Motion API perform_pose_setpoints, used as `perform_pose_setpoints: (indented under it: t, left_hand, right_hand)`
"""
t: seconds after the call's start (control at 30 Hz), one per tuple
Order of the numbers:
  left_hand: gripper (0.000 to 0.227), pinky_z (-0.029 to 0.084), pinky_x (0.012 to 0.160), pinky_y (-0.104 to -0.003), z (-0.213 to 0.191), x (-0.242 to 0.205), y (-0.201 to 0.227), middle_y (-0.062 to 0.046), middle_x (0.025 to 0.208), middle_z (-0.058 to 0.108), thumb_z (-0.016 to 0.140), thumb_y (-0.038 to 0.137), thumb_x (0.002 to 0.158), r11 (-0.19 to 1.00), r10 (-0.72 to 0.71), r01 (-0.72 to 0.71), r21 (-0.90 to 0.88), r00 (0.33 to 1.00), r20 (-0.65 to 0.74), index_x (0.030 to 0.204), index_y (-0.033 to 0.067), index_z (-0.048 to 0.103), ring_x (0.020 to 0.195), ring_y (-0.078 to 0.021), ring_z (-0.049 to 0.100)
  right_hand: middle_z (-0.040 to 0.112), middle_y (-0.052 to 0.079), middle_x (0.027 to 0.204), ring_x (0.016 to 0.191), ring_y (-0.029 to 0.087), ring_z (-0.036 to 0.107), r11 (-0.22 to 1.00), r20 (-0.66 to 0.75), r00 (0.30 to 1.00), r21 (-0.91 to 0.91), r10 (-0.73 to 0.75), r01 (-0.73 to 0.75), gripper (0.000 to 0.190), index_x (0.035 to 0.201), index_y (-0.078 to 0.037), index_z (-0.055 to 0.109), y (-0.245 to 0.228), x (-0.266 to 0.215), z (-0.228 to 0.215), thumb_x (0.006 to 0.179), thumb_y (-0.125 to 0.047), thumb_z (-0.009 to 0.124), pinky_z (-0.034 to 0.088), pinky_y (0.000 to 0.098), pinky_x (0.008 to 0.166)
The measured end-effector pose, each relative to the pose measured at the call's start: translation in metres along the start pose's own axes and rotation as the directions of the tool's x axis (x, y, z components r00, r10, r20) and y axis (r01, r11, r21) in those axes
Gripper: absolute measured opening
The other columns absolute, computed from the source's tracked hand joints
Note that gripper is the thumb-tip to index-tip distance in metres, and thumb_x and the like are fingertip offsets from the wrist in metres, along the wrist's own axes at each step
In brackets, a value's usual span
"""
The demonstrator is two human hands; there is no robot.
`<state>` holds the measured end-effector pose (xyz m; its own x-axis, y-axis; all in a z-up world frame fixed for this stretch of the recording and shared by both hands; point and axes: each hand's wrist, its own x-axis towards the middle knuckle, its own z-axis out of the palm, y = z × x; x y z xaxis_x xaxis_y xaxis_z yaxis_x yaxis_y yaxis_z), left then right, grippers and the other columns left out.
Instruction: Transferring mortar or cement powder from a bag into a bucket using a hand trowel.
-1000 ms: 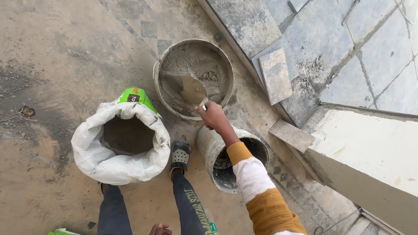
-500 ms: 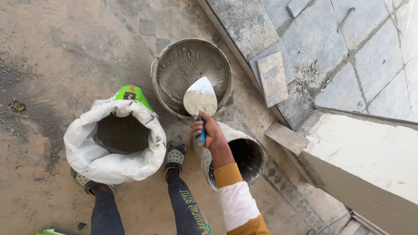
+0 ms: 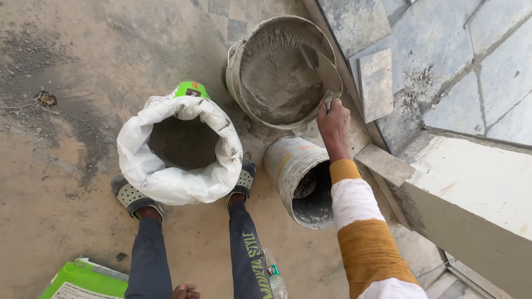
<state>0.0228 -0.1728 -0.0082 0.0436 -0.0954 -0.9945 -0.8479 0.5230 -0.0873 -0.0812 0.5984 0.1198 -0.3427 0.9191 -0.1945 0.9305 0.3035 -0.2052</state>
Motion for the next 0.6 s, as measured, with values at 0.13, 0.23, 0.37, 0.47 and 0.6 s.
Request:
perform_pose_setpoints:
  t: [0.13, 0.23, 0.37, 0.47, 0.6]
  left_hand:
    - [0.06, 0.064, 0.07, -0.045, 0.007, -0.008, -0.009, -0.021, 0.091, 0.074, 0.042, 0.049, 0.096, 0.988, 0.036, -0.047, 0.15, 0.997, 0.074, 0.122, -0.0017, 0.061, 0.07, -0.0293, 0.072]
    - [0.066, 0.063, 0.069, -0.045, 0.019, 0.001, -0.01, -0.021, 0.09, 0.076, 0.043, 0.056, 0.097, 0.976, 0.084, -0.104, 0.192, 0.991, 0.108, 0.123, -0.0013, 0.063, 0.068, -0.0293, 0.072]
    - [0.061, 0.064, 0.077, -0.046, 0.017, 0.048, -0.025, -0.033, 0.093, 0.076, 0.05, 0.045, 0.096, 0.988, 0.114, -0.076, -0.138, 0.95, 0.292, 0.123, -0.0089, 0.055, 0.078, -0.0366, 0.077]
    - [0.063, 0.066, 0.071, -0.046, 0.018, 0.019, -0.017, -0.025, 0.091, 0.075, 0.044, 0.052, 0.1, 0.996, 0.066, -0.073, 0.055, 0.99, 0.127, 0.123, -0.0044, 0.06, 0.074, -0.0335, 0.076]
    - [0.059, 0.063, 0.065, -0.043, 0.034, -0.016, 0.001, -0.021, 0.089, 0.075, 0.041, 0.047, 0.099, 0.99, 0.068, -0.071, 0.12, 0.997, 0.033, 0.12, -0.001, 0.066, 0.068, -0.0301, 0.073]
  right_hand:
    - [0.067, 0.026, 0.078, 0.075, 0.044, 0.066, 0.998, 0.05, 0.998, -0.052, -0.043, 0.045, 0.038, 0.085, 0.002, 0.061, -0.001, -0.021, 0.002, 0.097, -0.033, 0.07, 0.05, 0.0537, 0.069]
    - [0.065, 0.025, 0.073, 0.068, 0.042, 0.066, 0.995, 0.199, 0.979, -0.08, -0.046, 0.063, 0.037, 0.089, 0.0, 0.059, 0.0, -0.048, -0.023, 0.1, -0.034, 0.065, 0.05, 0.053, 0.069]
    - [0.064, 0.023, 0.069, 0.067, 0.042, 0.064, 0.977, 0.195, 0.964, -0.085, -0.178, 0.197, 0.037, 0.087, 0.0, 0.059, 0.002, -0.058, -0.04, 0.097, -0.034, 0.068, 0.048, 0.0541, 0.067]
    - [0.064, 0.02, 0.068, 0.066, 0.04, 0.062, 0.983, 0.16, 0.971, -0.018, -0.176, 0.181, 0.039, 0.085, 0.0, 0.059, -0.013, -0.063, -0.05, 0.098, -0.035, 0.069, 0.047, 0.0533, 0.067]
    - [0.06, 0.016, 0.064, 0.061, 0.031, 0.061, 0.969, 0.174, 0.977, 0.235, -0.123, 0.08, 0.043, 0.08, 0.001, 0.054, -0.065, -0.082, -0.064, 0.099, -0.035, 0.07, 0.045, 0.0483, 0.06]
